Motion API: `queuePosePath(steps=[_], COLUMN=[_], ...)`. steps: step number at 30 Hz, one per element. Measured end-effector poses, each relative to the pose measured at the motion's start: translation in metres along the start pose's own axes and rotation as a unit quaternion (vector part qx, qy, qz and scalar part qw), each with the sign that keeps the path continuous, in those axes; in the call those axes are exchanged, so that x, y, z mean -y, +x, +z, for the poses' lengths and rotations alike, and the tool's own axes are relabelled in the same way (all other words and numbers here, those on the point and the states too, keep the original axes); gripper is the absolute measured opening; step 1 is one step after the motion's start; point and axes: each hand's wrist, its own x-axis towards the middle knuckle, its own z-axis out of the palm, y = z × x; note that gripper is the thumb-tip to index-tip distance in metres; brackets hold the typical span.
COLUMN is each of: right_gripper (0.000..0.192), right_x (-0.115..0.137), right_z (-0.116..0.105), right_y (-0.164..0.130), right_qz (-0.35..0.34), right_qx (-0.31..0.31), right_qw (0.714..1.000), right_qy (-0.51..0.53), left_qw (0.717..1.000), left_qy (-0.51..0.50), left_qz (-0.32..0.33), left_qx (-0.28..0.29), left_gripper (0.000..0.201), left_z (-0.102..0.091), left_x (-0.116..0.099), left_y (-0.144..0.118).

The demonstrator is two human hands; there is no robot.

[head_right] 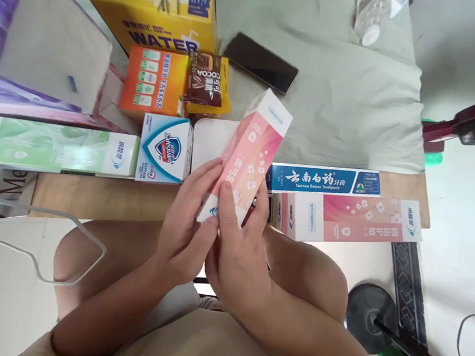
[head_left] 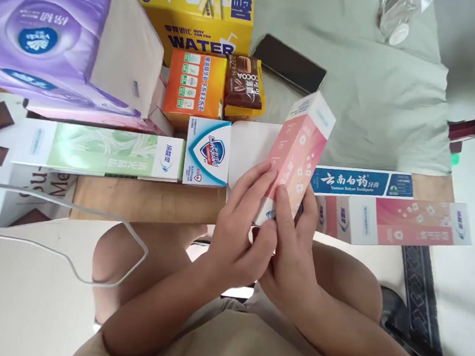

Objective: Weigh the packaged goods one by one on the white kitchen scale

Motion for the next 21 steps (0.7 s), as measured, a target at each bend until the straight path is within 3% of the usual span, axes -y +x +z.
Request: queuePosePath(steps=[4,8,12,15,17,19,21], right_gripper=[0.078,0.075,0.055,0.051,0.047,0.028,0.006], right_x=[-0.009,-0.016,-0.018,-0.016,-0.014,-0.011,-0.008], right_z=[0.008,0.012,0.013,0.01,0.008,0.006,0.007], right_y=[0.009,0.016,0.022,0.022,0.02,0.016,0.011], right_qz=[-0.005,-0.005,-0.003,-0.011,-0.059,-0.147,-0.224], right_qx=[0.006,-0.002,-0.006,-0.042,-0.101,-0.151,-0.15], right_qw=[1.0,1.0,0.999,0.999,0.992,0.966,0.935], right_qy=[0.004,-0.002,-0.031,-0.009,0.052,0.149,0.232], left_qw=[0.998,0.995,0.995,0.99,0.975,0.959,0.948], left_qy=[0.038,0.092,0.091,0.028,-0.021,-0.062,-0.099], left_qz=[-0.039,-0.039,-0.004,0.072,0.125,0.158,0.17], left_qx=[0.03,0.021,-0.028,-0.116,-0.182,-0.228,-0.249], left_gripper=[0.055,0.054,0.054,0.045,0.031,0.02,0.034], left_z=[0.0,0.002,0.006,0.005,0.001,-0.003,-0.008], left_x=[0.005,0.006,0.0,-0.007,-0.01,-0.012,-0.011], left_y=[0.003,0.003,-0.001,-0.003,-0.002,0.001,0.005])
